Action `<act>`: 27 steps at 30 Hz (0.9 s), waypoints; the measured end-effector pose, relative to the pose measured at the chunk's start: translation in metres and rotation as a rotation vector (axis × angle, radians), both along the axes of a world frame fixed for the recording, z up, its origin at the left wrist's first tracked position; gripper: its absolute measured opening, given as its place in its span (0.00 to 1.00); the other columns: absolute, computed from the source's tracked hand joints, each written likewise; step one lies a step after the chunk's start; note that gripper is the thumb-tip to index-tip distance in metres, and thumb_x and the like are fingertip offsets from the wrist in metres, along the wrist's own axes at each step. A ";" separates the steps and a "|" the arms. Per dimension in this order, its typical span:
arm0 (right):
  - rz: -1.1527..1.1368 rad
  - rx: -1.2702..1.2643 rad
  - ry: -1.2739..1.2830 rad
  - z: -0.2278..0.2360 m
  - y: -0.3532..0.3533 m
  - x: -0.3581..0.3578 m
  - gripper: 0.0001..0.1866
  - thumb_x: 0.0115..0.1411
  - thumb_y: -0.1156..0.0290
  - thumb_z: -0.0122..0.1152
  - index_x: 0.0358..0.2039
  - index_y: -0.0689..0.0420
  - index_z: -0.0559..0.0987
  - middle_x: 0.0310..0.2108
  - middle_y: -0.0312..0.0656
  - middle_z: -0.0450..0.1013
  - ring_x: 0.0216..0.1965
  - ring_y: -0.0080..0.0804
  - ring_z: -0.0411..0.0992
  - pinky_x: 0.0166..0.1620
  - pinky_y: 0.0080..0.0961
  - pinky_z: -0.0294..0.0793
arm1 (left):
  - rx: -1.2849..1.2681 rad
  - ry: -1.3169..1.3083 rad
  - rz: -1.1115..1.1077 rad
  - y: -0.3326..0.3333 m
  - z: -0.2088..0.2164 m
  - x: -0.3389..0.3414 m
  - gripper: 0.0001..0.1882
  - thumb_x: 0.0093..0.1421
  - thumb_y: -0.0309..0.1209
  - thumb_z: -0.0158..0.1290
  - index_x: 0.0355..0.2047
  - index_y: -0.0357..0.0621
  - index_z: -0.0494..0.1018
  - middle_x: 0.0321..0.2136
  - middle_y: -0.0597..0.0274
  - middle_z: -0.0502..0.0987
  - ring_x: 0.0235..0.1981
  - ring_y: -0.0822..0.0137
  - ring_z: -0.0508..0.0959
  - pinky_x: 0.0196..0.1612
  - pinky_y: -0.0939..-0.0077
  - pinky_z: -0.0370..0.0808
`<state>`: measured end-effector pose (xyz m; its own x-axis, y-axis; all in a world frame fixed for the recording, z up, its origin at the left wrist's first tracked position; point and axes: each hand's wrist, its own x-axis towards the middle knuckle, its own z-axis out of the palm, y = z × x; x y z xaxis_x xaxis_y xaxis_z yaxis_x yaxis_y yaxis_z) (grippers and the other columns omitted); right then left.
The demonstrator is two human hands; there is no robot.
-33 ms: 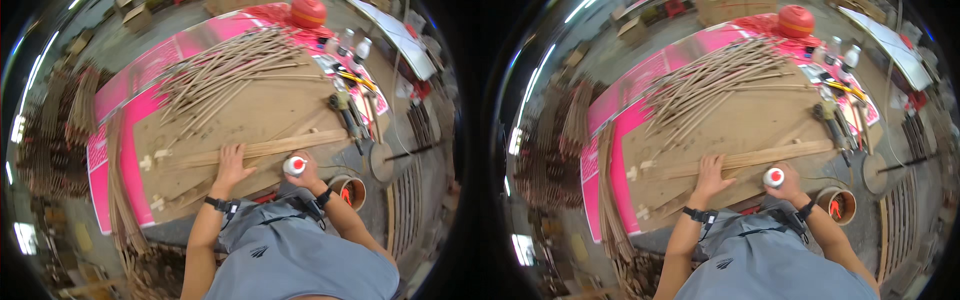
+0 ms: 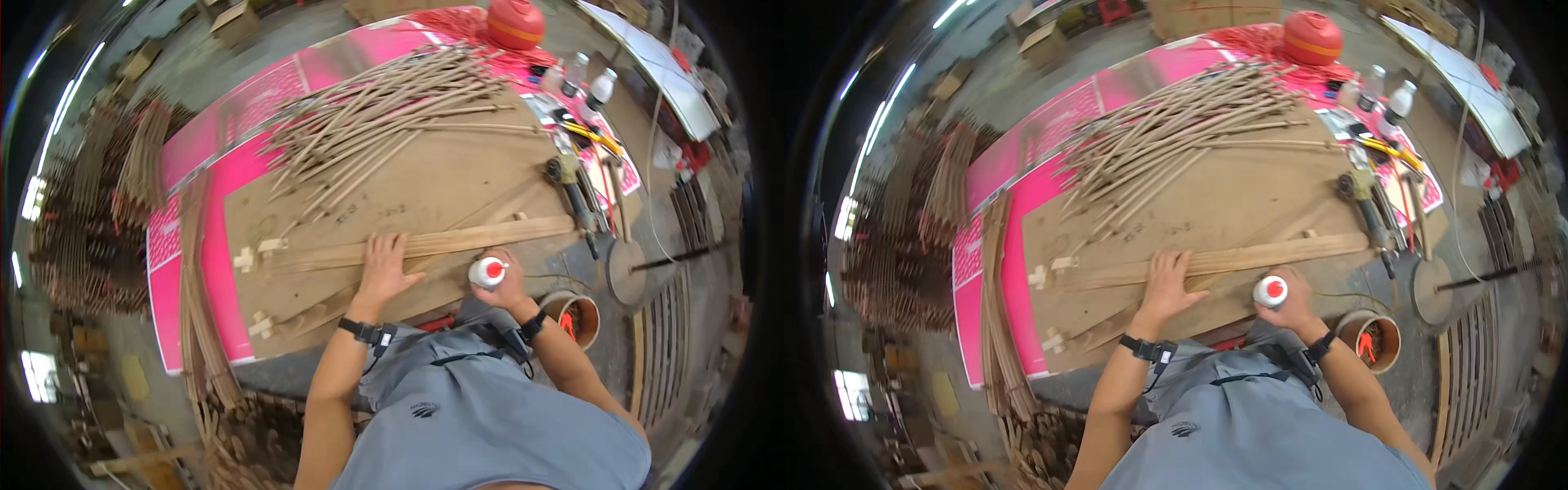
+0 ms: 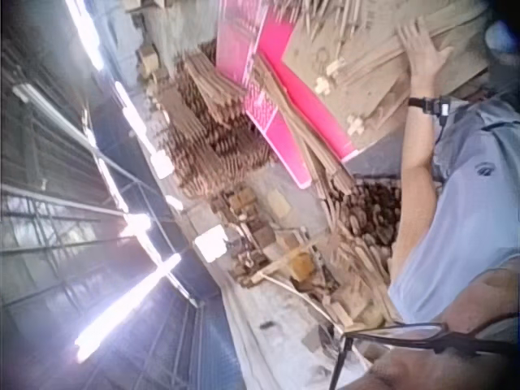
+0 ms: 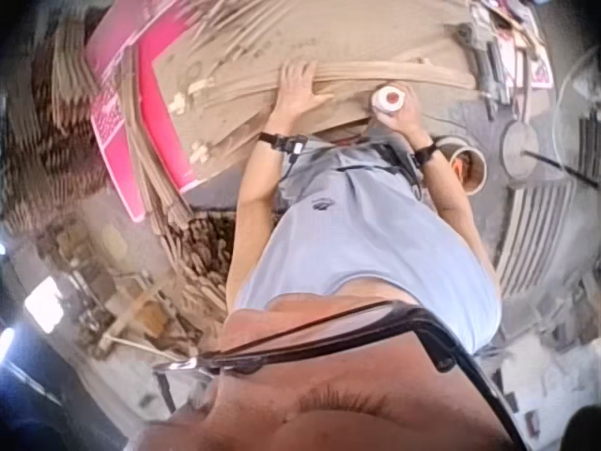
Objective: Assembling and gluing thin wooden slats into a frame structure.
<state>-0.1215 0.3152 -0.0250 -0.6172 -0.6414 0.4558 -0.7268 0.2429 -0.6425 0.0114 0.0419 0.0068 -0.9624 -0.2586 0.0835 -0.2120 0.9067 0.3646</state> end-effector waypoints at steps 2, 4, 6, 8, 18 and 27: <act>-0.025 0.037 0.019 0.000 0.004 -0.001 0.29 0.40 0.57 0.76 0.42 0.55 0.78 0.40 0.48 0.78 0.42 0.53 0.76 0.47 0.43 0.77 | 0.006 0.063 -0.049 -0.001 -0.008 0.003 0.49 0.47 0.54 0.70 0.64 0.40 0.67 0.58 0.45 0.69 0.62 0.44 0.67 0.71 0.45 0.57; -0.033 0.061 0.053 0.001 0.002 0.000 0.28 0.40 0.58 0.76 0.42 0.55 0.78 0.40 0.47 0.78 0.43 0.52 0.76 0.48 0.43 0.77 | 0.026 0.116 -0.089 -0.004 -0.014 0.011 0.48 0.51 0.55 0.67 0.65 0.41 0.65 0.59 0.46 0.69 0.65 0.47 0.65 0.73 0.44 0.51; -0.026 0.062 0.048 0.002 0.000 0.000 0.28 0.40 0.58 0.76 0.42 0.55 0.78 0.40 0.47 0.78 0.43 0.52 0.76 0.48 0.43 0.77 | -0.028 0.129 -0.071 -0.005 -0.014 0.016 0.48 0.52 0.56 0.66 0.66 0.41 0.64 0.61 0.44 0.67 0.66 0.46 0.63 0.73 0.44 0.50; -0.037 0.071 0.043 0.002 0.002 -0.001 0.28 0.40 0.58 0.75 0.42 0.55 0.78 0.40 0.46 0.78 0.44 0.52 0.75 0.48 0.43 0.77 | -0.073 0.144 -0.069 0.001 -0.003 0.016 0.49 0.54 0.56 0.64 0.68 0.42 0.62 0.63 0.43 0.66 0.68 0.45 0.62 0.74 0.43 0.50; -0.044 0.054 0.071 -0.001 0.002 0.000 0.27 0.40 0.60 0.75 0.41 0.55 0.77 0.39 0.45 0.78 0.44 0.51 0.75 0.48 0.43 0.77 | -0.152 0.188 0.001 -0.007 -0.020 0.016 0.49 0.54 0.60 0.62 0.66 0.38 0.65 0.58 0.40 0.68 0.63 0.41 0.65 0.72 0.42 0.54; -0.060 0.057 0.042 0.000 0.002 0.002 0.28 0.40 0.60 0.76 0.41 0.55 0.76 0.40 0.45 0.77 0.45 0.51 0.75 0.49 0.44 0.77 | -0.149 0.239 -0.075 -0.020 -0.014 0.015 0.47 0.55 0.60 0.61 0.63 0.36 0.67 0.56 0.40 0.70 0.61 0.43 0.67 0.71 0.47 0.58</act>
